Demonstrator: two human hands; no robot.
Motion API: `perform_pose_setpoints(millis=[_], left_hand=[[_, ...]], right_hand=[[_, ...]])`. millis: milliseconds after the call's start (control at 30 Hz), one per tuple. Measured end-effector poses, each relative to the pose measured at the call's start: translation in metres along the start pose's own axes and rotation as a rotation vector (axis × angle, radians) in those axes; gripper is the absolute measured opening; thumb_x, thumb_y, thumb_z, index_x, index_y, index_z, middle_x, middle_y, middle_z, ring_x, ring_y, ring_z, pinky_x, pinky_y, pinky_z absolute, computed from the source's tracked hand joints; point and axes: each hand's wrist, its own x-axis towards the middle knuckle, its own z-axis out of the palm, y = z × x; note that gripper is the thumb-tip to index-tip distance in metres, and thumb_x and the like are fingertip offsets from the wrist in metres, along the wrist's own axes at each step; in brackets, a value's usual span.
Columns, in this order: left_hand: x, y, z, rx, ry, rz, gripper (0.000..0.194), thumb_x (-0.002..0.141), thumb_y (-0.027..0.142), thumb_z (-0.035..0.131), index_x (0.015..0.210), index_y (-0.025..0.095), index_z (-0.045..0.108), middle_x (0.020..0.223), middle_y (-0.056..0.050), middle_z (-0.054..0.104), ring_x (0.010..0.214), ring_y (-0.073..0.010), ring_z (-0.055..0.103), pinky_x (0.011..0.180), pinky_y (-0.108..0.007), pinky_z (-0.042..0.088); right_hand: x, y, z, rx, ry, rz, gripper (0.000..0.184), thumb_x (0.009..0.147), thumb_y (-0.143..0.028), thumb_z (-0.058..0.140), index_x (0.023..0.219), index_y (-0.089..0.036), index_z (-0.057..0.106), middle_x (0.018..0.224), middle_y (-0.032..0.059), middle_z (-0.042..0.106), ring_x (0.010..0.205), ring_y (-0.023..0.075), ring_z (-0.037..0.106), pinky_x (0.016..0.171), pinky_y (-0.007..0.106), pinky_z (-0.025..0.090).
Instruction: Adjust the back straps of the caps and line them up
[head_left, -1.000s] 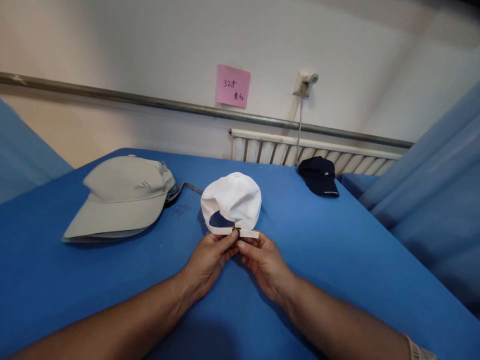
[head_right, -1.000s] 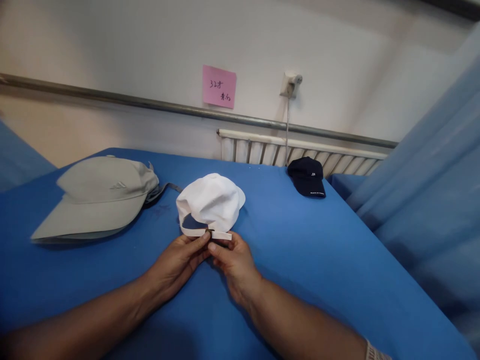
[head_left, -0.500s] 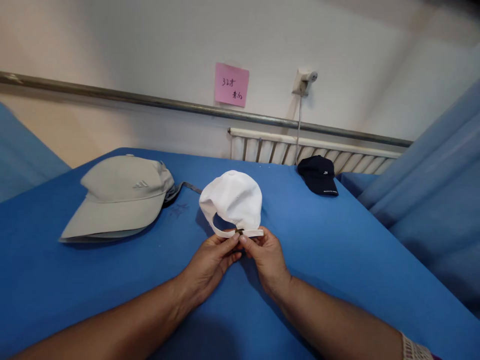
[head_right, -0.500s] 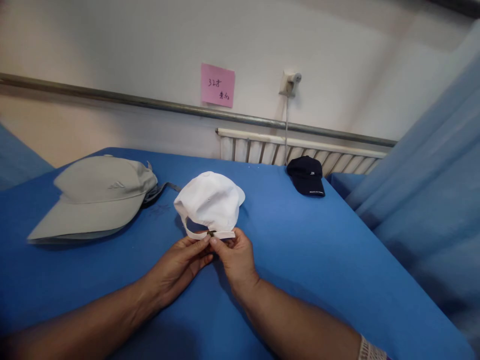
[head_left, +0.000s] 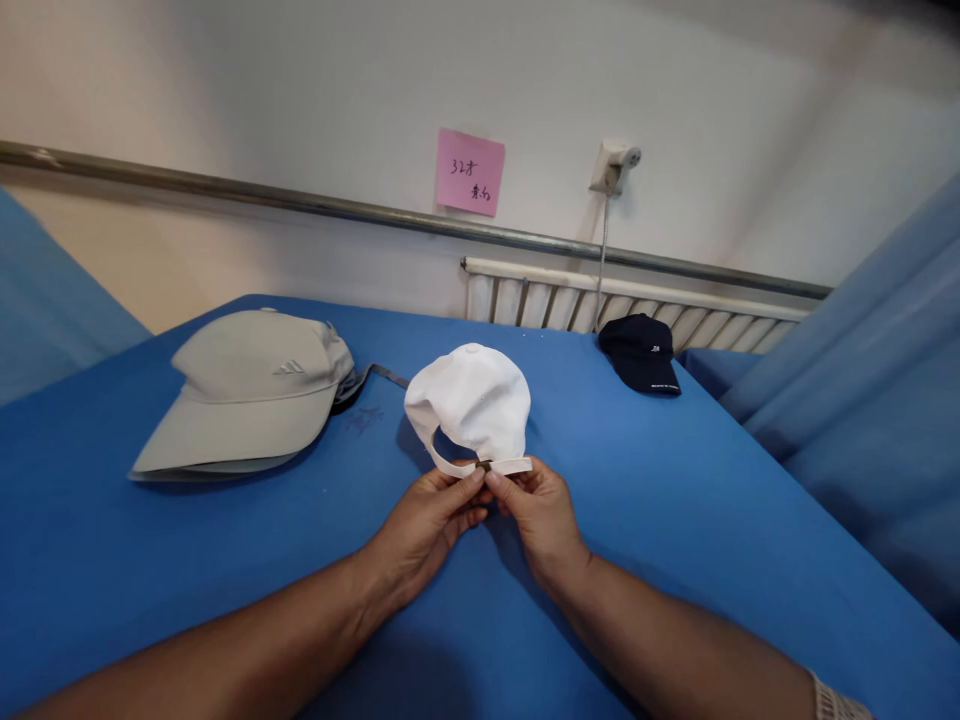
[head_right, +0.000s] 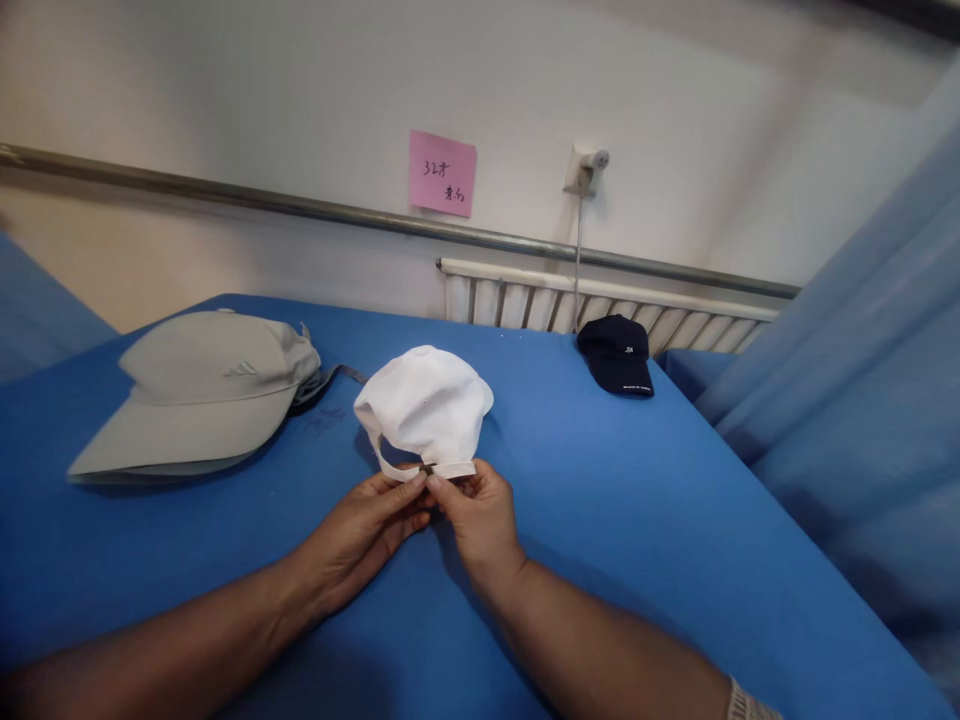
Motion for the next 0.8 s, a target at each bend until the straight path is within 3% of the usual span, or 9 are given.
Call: perform_pose_setpoints(millis=[633, 800], left_hand=[[0.0003, -0.0001, 0.0013, 0.048, 0.022, 0.023, 0.033, 0.066, 0.029, 0.084, 0.09, 0.014, 0.068, 0.077, -0.002, 0.067, 0.071, -0.0101, 0.06, 0.064, -0.02, 0.047], [-0.0063, 0.0043, 0.0012, 0.305, -0.022, 0.052, 0.034, 0.08, 0.047, 0.067, 0.076, 0.013, 0.063, 0.066, 0.0, 0.064, 0.044, -0.0057, 0.048, 0.042, -0.019, 0.035]], right_hand=[[-0.0008, 0.0025, -0.0034, 0.021, 0.005, 0.006, 0.028, 0.061, -0.033, 0.086, 0.074, -0.016, 0.068, 0.064, -0.001, 0.064, 0.054, 0.0096, 0.052, 0.051, 0.024, 0.041], [0.0024, 0.005, -0.007, 0.04, 0.013, -0.005, 0.026, 0.064, -0.034, 0.084, 0.073, -0.017, 0.067, 0.061, -0.0034, 0.06, 0.053, 0.0078, 0.048, 0.052, 0.023, 0.038]])
